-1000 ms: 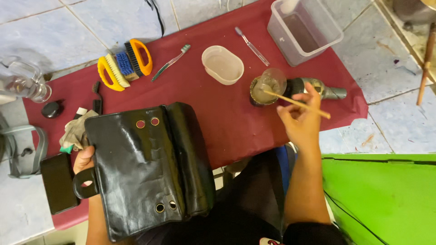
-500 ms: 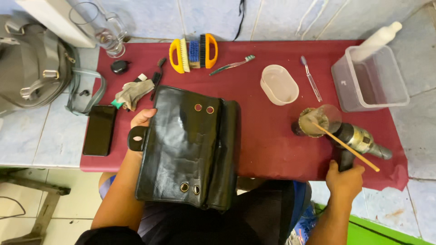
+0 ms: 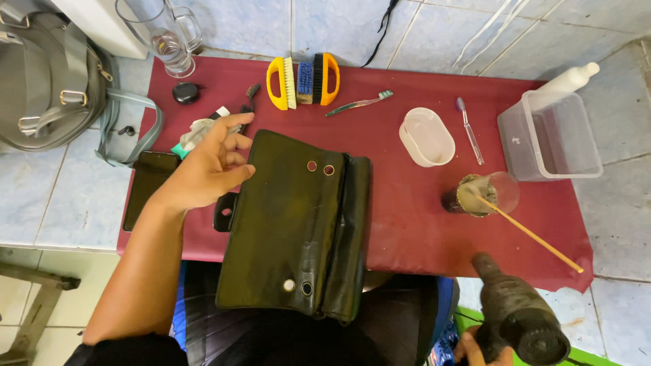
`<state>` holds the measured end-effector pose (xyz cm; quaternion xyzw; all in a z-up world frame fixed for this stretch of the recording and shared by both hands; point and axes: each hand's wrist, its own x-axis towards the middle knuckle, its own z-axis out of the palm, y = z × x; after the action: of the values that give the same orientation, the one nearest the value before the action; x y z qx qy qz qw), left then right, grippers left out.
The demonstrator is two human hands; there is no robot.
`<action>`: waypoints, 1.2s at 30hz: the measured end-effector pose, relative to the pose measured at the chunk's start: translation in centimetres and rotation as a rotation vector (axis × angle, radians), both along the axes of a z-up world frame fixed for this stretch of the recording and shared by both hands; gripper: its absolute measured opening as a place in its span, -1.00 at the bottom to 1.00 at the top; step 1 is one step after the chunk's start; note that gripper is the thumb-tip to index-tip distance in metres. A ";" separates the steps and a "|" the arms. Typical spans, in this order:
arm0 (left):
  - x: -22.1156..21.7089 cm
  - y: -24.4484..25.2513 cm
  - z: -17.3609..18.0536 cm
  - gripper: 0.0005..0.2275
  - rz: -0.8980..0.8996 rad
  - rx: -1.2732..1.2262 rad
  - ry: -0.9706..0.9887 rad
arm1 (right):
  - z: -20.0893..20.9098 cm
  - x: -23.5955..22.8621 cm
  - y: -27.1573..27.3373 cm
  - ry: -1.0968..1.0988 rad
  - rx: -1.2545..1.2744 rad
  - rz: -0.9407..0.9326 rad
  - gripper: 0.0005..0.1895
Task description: The person cleans a black leather bag by applying a liquid with a brush and drying it with a hairdryer. They repeat this process on different sections of the bag, including the flap and the main body, while seated at a table.
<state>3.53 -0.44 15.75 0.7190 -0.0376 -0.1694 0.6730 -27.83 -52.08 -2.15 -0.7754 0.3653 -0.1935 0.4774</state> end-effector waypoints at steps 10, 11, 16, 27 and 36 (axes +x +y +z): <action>0.3 -0.3 3.8 -0.43 -0.299 0.558 -0.265 | 15.2 10.6 11.9 -0.492 1.053 0.965 -0.51; 0.4 -0.3 3.5 -0.42 -0.309 0.586 -0.289 | 16.0 11.4 12.4 -0.385 1.009 1.003 -0.43; 1.0 0.0 1.9 -0.41 -0.328 0.598 -0.428 | 16.9 15.9 15.6 -0.270 0.854 1.106 -0.46; 1.5 0.1 2.5 -0.42 -0.260 0.573 -0.077 | 19.7 19.2 19.1 -0.147 0.619 1.136 -0.71; 1.4 0.2 0.8 -0.44 -0.187 0.482 -0.091 | 19.5 20.0 19.2 -0.238 0.666 1.199 -0.80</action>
<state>4.92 -0.22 16.60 0.8588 -0.0928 -0.2026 0.4613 -7.86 -32.86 17.37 -0.6291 -0.1407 0.1422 0.7512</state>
